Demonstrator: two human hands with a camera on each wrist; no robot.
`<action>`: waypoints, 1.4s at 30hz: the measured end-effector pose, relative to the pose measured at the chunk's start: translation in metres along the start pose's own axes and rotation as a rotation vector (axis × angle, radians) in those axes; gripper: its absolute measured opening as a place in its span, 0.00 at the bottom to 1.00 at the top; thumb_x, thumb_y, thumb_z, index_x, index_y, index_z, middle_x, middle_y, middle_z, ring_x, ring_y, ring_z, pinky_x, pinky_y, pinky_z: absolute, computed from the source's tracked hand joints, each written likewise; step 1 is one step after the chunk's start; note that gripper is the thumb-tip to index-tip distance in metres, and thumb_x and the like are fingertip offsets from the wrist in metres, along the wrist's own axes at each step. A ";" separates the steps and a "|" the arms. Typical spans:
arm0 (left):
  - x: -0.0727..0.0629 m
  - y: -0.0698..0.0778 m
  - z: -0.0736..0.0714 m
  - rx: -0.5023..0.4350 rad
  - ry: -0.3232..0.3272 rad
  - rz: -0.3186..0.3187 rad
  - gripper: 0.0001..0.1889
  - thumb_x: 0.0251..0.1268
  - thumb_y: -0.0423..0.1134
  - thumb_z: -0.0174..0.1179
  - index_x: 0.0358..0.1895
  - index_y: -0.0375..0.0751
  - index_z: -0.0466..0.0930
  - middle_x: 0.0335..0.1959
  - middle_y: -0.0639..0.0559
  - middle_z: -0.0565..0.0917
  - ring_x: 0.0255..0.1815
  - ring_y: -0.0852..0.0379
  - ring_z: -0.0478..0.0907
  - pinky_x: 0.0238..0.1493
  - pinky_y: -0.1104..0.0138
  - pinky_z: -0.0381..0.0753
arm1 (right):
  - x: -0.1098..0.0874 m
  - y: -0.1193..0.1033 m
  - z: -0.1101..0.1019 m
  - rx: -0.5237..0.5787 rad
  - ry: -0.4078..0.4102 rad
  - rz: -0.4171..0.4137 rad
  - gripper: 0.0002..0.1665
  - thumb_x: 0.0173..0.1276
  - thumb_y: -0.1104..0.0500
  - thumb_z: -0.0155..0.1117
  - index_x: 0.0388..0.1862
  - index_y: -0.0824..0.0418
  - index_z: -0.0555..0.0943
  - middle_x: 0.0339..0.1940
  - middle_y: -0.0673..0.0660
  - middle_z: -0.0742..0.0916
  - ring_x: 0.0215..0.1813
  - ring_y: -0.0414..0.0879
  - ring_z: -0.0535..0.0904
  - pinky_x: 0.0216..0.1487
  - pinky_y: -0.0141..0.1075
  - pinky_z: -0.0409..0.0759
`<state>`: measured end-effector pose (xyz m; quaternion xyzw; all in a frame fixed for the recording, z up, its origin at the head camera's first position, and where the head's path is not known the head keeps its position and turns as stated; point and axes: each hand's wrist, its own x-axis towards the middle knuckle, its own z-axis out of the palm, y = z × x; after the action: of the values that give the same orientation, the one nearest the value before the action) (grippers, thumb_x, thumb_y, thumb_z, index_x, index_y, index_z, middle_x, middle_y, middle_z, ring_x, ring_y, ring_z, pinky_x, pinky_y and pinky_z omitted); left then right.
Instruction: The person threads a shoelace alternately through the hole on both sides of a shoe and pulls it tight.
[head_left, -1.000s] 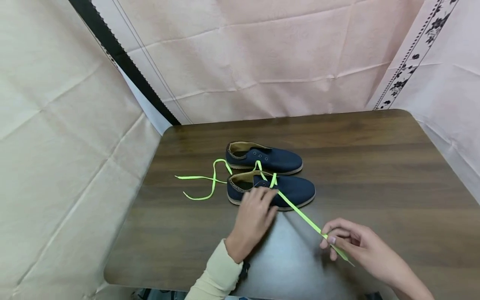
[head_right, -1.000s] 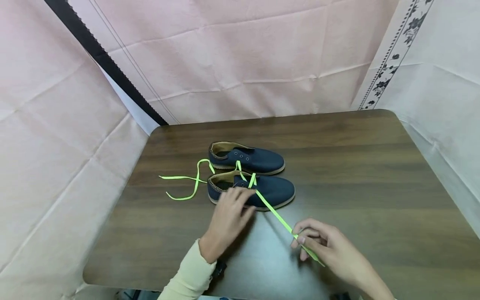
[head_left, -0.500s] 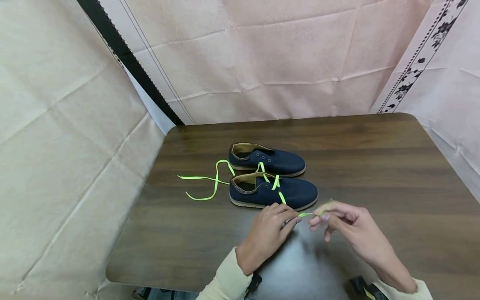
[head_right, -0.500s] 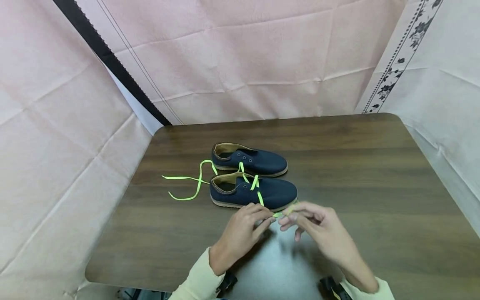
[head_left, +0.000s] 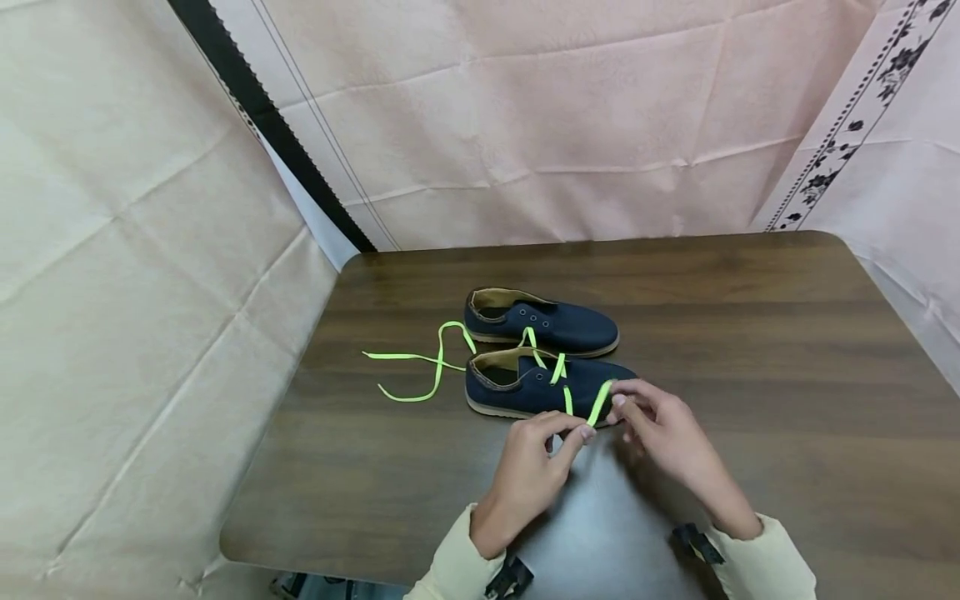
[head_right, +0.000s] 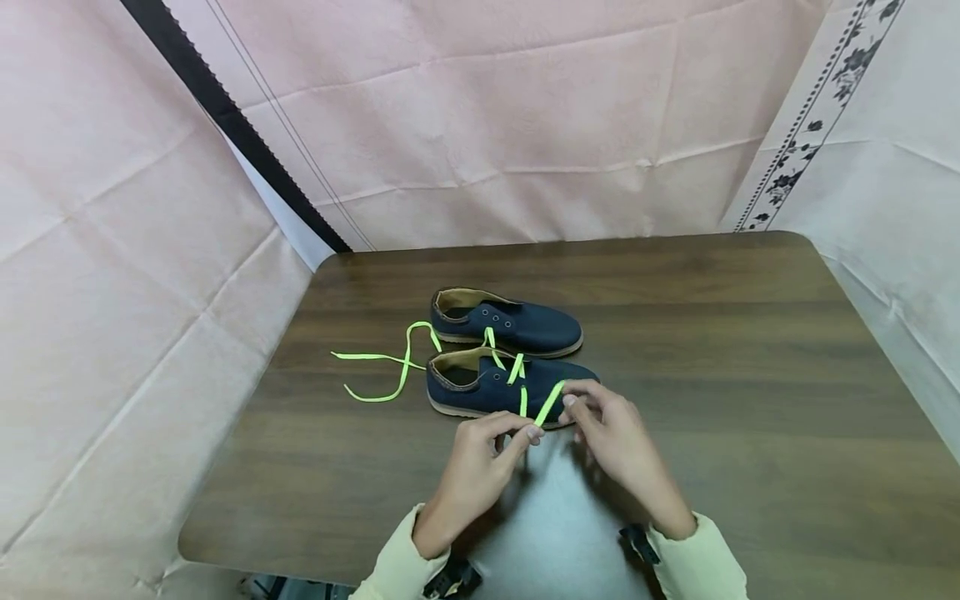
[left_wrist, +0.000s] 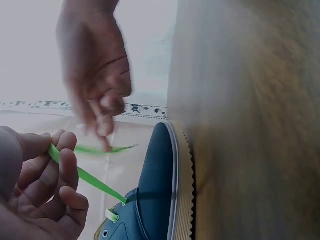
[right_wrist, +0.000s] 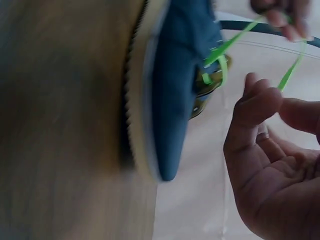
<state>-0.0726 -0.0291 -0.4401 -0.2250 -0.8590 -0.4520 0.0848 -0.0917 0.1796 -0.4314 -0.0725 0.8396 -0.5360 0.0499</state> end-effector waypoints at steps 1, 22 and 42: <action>0.001 0.000 0.000 -0.013 0.007 -0.002 0.10 0.78 0.45 0.63 0.42 0.48 0.92 0.33 0.63 0.88 0.30 0.73 0.74 0.31 0.73 0.77 | 0.000 0.002 0.002 -0.046 0.023 -0.022 0.16 0.82 0.62 0.60 0.64 0.67 0.79 0.38 0.60 0.89 0.28 0.47 0.82 0.27 0.37 0.79; 0.011 0.005 -0.003 -0.157 0.019 -0.044 0.09 0.79 0.43 0.63 0.48 0.46 0.91 0.34 0.58 0.86 0.32 0.69 0.76 0.36 0.65 0.83 | 0.010 0.010 0.020 -0.421 0.306 -0.426 0.11 0.67 0.74 0.73 0.45 0.63 0.88 0.39 0.56 0.90 0.34 0.43 0.85 0.34 0.39 0.84; 0.081 -0.043 -0.051 0.373 -0.014 -0.065 0.10 0.77 0.39 0.66 0.55 0.48 0.90 0.48 0.55 0.85 0.39 0.59 0.79 0.37 0.66 0.79 | 0.060 -0.006 0.029 -0.078 0.364 -0.469 0.07 0.79 0.73 0.56 0.50 0.68 0.79 0.42 0.60 0.81 0.33 0.54 0.82 0.28 0.25 0.79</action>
<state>-0.1675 -0.0662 -0.4142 -0.1810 -0.9353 -0.2857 0.1043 -0.1459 0.1403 -0.4382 -0.1690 0.8150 -0.5044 -0.2295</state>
